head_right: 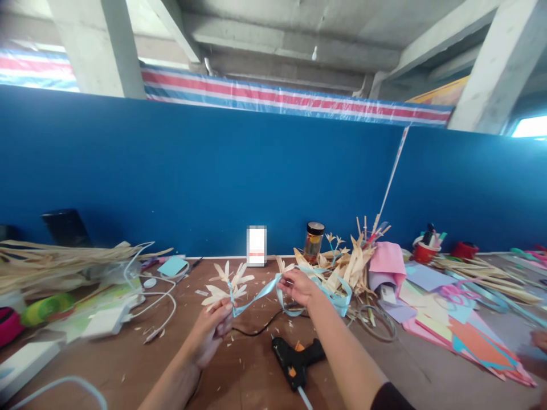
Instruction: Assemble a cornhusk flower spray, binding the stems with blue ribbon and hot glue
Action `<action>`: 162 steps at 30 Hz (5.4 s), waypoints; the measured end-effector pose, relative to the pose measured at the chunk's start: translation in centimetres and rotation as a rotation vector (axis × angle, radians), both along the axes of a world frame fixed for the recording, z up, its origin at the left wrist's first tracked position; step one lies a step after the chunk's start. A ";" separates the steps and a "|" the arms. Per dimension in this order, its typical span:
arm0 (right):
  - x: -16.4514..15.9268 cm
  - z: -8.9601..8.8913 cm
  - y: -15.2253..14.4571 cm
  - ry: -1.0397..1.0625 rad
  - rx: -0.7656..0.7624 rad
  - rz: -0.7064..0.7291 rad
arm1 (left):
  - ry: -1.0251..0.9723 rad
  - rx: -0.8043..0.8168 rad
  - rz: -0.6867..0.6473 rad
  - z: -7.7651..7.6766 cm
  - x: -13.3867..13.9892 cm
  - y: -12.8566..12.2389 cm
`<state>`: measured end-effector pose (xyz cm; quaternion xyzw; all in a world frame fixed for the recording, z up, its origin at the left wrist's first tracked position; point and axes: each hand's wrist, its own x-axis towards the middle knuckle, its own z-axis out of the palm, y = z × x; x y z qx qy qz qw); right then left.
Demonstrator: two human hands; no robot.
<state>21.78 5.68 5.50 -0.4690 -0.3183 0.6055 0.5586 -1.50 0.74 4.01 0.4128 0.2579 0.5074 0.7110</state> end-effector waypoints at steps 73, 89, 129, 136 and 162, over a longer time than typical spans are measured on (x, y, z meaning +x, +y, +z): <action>-9.6 1.3 -6.1 -0.564 0.325 0.015 | 0.183 0.052 0.420 -1.4 1.4 0.2; -10.9 0.5 -6.1 -0.467 0.325 -0.086 | 0.184 -0.024 0.412 0.0 1.7 -0.5; -11.7 0.7 -6.3 -0.279 0.255 -0.120 | 0.247 0.118 0.339 -1.2 1.3 -0.3; -12.0 0.4 -6.3 -0.213 0.255 -0.137 | 0.211 0.106 0.328 -1.0 1.3 -0.5; -9.1 2.1 -6.0 -0.299 0.228 0.140 | 0.260 -0.030 0.207 0.0 1.5 -1.0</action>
